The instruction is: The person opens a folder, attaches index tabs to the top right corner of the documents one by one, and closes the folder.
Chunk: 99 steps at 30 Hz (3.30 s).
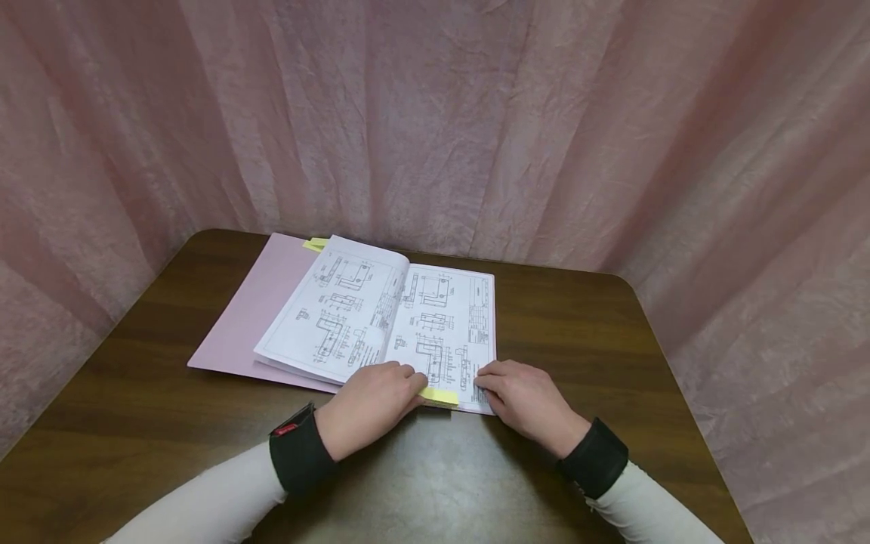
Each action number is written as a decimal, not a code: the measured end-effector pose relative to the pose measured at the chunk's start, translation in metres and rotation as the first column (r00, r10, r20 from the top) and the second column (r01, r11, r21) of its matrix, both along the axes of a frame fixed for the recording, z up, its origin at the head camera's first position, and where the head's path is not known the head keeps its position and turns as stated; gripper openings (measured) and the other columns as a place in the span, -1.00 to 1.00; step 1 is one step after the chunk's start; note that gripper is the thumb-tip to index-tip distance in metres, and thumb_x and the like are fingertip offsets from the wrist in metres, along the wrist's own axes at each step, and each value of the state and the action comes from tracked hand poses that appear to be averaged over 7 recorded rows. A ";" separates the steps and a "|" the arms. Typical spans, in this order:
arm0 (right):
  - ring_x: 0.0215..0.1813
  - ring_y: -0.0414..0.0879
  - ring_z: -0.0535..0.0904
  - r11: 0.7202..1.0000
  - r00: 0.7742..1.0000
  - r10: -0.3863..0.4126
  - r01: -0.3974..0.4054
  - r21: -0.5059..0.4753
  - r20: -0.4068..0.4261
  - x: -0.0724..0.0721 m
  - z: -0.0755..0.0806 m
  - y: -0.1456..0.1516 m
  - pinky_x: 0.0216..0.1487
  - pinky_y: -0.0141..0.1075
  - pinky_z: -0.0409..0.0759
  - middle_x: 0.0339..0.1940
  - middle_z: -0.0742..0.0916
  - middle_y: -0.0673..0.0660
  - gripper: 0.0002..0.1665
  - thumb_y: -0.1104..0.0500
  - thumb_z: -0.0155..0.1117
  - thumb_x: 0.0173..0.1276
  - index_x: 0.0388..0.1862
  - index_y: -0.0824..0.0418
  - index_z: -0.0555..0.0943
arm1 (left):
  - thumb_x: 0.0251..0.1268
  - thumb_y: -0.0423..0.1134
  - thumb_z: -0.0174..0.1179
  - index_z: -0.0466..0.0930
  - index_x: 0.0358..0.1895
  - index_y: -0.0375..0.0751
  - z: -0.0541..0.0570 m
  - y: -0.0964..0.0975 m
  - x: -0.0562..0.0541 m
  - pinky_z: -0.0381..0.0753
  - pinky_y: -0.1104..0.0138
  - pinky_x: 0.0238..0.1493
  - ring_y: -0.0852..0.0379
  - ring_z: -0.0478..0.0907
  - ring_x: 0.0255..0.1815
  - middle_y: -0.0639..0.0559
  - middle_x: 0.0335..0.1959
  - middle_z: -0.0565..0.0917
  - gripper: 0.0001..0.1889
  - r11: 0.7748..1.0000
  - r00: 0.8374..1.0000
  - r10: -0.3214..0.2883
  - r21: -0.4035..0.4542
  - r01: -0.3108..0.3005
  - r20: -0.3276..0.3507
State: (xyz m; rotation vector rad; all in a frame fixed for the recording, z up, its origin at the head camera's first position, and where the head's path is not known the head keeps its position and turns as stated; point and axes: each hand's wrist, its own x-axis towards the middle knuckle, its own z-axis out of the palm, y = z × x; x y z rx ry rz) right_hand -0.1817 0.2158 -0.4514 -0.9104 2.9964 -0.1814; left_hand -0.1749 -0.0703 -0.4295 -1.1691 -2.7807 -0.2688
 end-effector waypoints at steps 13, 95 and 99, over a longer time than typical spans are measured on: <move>0.06 -0.06 0.74 0.999 0.998 0.018 -0.020 -0.029 -0.054 -0.007 0.007 -0.003 0.16 -0.12 0.75 0.12 0.85 0.03 -0.61 0.09 0.63 0.45 0.22 0.08 0.85 | 0.50 -0.15 0.50 0.76 0.05 -0.14 0.009 0.007 -0.031 0.61 0.30 -0.25 0.17 0.54 -0.33 0.06 -0.22 0.75 -0.78 0.994 0.996 0.093 0.055 -0.092 -0.014; -0.19 -0.22 0.81 0.973 0.919 0.179 -0.218 -0.076 -0.352 -0.028 0.029 -0.027 -0.13 -0.28 0.78 -0.17 0.90 -0.05 -0.59 0.32 0.76 0.22 0.04 0.06 0.92 | 0.55 -0.09 0.46 0.77 0.05 -0.11 -0.004 0.020 -0.037 0.59 0.29 -0.27 0.19 0.53 -0.30 0.08 -0.23 0.73 -0.78 0.996 0.997 0.082 0.026 -0.082 0.005; -0.21 -0.22 0.80 0.972 0.917 0.173 -0.218 -0.091 -0.360 -0.028 0.029 -0.027 -0.15 -0.28 0.77 -0.18 0.90 -0.05 -0.61 0.31 0.77 0.21 0.02 0.06 0.92 | 0.54 -0.10 0.47 0.76 0.04 -0.11 -0.004 0.020 -0.037 0.59 0.29 -0.27 0.19 0.54 -0.30 0.08 -0.24 0.73 -0.79 0.996 0.997 0.081 0.036 -0.082 0.007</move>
